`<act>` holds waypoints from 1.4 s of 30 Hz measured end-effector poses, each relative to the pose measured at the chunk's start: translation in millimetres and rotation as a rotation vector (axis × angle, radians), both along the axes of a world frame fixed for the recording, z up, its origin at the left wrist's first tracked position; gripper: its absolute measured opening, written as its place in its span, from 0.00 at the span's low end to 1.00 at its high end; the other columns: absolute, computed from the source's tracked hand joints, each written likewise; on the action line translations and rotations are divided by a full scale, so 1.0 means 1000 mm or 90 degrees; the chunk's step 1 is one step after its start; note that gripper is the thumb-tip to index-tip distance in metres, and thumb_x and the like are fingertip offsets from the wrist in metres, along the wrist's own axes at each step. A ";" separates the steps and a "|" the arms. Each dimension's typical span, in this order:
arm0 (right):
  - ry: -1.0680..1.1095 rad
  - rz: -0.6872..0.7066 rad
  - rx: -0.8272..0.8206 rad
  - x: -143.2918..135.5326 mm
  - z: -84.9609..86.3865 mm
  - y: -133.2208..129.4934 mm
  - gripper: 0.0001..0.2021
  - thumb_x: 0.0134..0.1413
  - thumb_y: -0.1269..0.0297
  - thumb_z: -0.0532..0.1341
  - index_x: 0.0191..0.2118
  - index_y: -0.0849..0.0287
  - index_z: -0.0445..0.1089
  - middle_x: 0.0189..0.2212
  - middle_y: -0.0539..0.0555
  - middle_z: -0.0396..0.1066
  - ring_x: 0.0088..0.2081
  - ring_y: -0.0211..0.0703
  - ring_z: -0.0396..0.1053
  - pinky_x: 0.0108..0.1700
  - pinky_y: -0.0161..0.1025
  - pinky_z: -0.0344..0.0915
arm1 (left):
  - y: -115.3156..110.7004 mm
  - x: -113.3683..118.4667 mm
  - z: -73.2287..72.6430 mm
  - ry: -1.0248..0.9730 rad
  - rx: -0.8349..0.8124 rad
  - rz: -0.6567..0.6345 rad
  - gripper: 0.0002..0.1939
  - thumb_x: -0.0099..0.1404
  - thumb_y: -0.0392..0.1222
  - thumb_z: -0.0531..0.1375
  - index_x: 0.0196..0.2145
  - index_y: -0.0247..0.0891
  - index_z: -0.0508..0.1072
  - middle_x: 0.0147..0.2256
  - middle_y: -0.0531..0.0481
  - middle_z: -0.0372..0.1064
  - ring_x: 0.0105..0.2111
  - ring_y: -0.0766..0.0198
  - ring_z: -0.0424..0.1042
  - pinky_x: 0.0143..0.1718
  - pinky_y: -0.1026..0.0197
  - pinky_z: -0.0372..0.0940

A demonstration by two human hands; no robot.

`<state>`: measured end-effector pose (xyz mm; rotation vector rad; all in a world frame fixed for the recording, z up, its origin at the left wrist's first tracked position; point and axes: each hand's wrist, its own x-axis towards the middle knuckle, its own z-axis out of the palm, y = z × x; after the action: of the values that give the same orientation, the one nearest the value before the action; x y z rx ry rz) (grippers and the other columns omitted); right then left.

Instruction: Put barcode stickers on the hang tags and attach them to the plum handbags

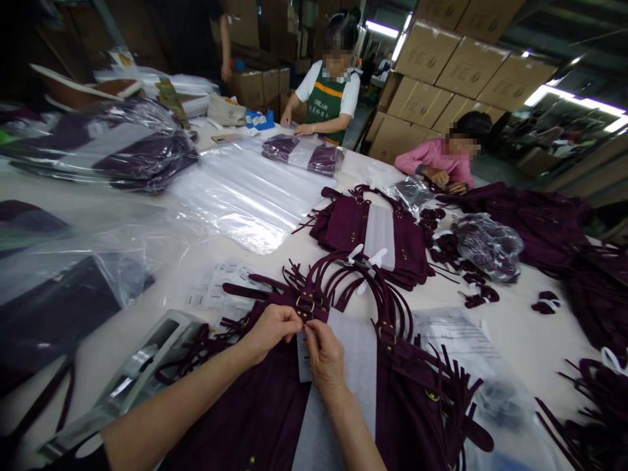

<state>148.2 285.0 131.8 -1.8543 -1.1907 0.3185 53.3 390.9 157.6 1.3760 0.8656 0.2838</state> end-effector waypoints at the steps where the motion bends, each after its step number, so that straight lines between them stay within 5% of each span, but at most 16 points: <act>1: -0.021 0.012 0.014 0.000 -0.001 0.000 0.09 0.57 0.63 0.52 0.37 0.58 0.68 0.28 0.52 0.70 0.30 0.38 0.69 0.33 0.35 0.67 | 0.000 0.000 0.000 -0.001 -0.010 0.012 0.06 0.46 0.36 0.55 0.15 0.35 0.64 0.12 0.59 0.55 0.15 0.73 0.54 0.20 0.67 0.51; 11: -0.225 0.002 0.085 -0.002 -0.003 0.010 0.08 0.60 0.67 0.49 0.34 0.58 0.64 0.35 0.56 0.65 0.36 0.38 0.68 0.36 0.35 0.68 | 0.005 0.005 -0.002 0.065 -0.035 0.024 0.07 0.48 0.34 0.54 0.16 0.36 0.62 0.10 0.59 0.54 0.13 0.73 0.52 0.18 0.67 0.47; 16: -0.378 -0.001 0.096 -0.002 0.005 0.011 0.06 0.58 0.71 0.50 0.33 0.59 0.63 0.38 0.58 0.64 0.42 0.45 0.63 0.41 0.45 0.65 | 0.003 0.008 -0.003 0.121 0.071 -0.022 0.09 0.51 0.32 0.54 0.16 0.37 0.61 0.12 0.59 0.54 0.15 0.71 0.54 0.20 0.66 0.50; 21: -0.418 0.047 0.072 0.000 0.014 0.010 0.08 0.57 0.74 0.49 0.31 0.59 0.62 0.34 0.57 0.66 0.35 0.43 0.64 0.36 0.40 0.63 | 0.001 0.008 -0.002 0.172 0.220 -0.099 0.08 0.52 0.30 0.53 0.18 0.36 0.66 0.19 0.54 0.62 0.23 0.66 0.63 0.27 0.64 0.55; 26: -0.276 0.124 -0.018 0.001 0.016 0.014 0.09 0.58 0.70 0.45 0.33 0.59 0.61 0.30 0.56 0.67 0.32 0.41 0.67 0.31 0.35 0.64 | 0.000 0.003 -0.001 0.219 0.322 -0.176 0.07 0.56 0.32 0.52 0.26 0.36 0.70 0.28 0.47 0.69 0.30 0.60 0.68 0.32 0.61 0.59; 35: -0.125 -0.001 -0.249 -0.001 0.034 0.031 0.06 0.52 0.69 0.51 0.28 0.58 0.63 0.18 0.52 0.66 0.21 0.42 0.65 0.24 0.36 0.54 | -0.001 0.003 0.000 0.262 0.382 -0.218 0.12 0.61 0.36 0.49 0.31 0.34 0.71 0.31 0.43 0.71 0.31 0.57 0.70 0.32 0.59 0.60; 42: 0.365 -0.101 -0.125 -0.008 0.034 0.037 0.04 0.43 0.66 0.56 0.23 0.58 0.66 0.15 0.47 0.64 0.19 0.38 0.63 0.24 0.34 0.58 | 0.017 0.006 0.006 0.252 0.340 -0.280 0.10 0.56 0.34 0.52 0.24 0.32 0.72 0.21 0.49 0.67 0.24 0.63 0.66 0.24 0.65 0.55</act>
<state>140.1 322.4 165.6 -1.8299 -0.6341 0.8358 59.0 408.3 163.2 2.1259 0.8079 -0.1172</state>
